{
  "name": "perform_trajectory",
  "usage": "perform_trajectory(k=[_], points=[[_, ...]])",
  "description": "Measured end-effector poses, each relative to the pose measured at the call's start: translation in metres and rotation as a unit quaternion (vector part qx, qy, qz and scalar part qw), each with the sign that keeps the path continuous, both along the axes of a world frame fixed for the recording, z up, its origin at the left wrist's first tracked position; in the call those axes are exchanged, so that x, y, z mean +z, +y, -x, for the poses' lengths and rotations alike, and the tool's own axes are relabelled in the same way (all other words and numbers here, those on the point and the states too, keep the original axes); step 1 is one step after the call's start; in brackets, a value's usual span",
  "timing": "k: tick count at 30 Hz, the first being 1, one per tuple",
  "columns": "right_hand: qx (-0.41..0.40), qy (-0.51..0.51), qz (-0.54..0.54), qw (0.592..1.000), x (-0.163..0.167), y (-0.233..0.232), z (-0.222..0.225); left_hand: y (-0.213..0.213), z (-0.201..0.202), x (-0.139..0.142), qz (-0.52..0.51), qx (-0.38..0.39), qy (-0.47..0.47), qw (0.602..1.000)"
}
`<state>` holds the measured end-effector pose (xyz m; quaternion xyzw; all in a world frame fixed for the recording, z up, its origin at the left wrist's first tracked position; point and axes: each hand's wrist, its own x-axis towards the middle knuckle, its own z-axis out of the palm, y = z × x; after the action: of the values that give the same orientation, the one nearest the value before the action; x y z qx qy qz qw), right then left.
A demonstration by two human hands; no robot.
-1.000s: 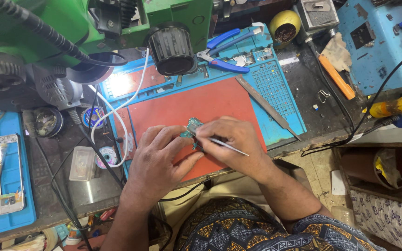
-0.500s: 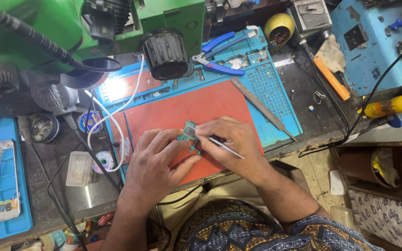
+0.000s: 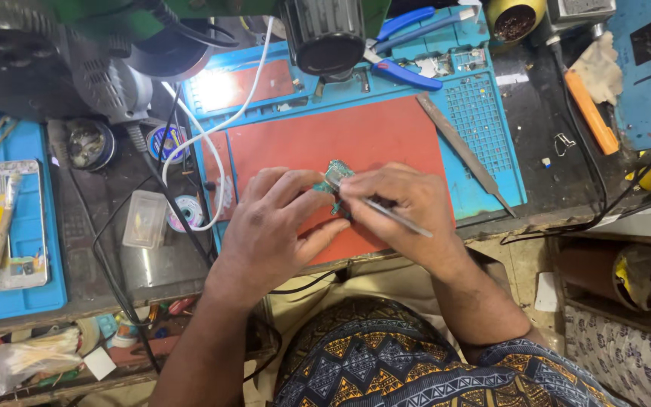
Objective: The person holds a small green circuit board on a red mat and works on it with a handheld tool, steadying the board with the other hand and repositioning it repeatedly while working on different spots on the board.
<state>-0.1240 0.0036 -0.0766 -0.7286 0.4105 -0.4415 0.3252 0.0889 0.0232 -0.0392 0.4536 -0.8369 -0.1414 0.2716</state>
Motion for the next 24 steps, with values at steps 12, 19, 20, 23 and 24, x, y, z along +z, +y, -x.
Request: perform_trajectory(k=[12, 19, 20, 23, 24], points=[[-0.01, 0.003, -0.012, 1.0, -0.001, 0.001, -0.006, -0.002, -0.004, -0.002, 0.005, -0.002, -0.001, 1.0], [-0.024, -0.001, -0.018, 1.0, 0.007, 0.0, 0.001, -0.003, 0.004, 0.007, 0.006, 0.001, 0.002, 1.0], [-0.035, 0.006, 0.002, 0.999, 0.008, -0.001, 0.002, -0.004, 0.005, 0.008, 0.009, 0.001, 0.003, 1.0], [-0.013, -0.007, -0.022, 1.0, 0.01, -0.002, 0.007, -0.006, 0.01, 0.009, 0.002, 0.0, 0.002, 1.0], [-0.022, -0.003, -0.019, 1.0, 0.01, -0.002, 0.007, -0.006, 0.011, 0.009, 0.002, 0.003, -0.002, 1.0]])
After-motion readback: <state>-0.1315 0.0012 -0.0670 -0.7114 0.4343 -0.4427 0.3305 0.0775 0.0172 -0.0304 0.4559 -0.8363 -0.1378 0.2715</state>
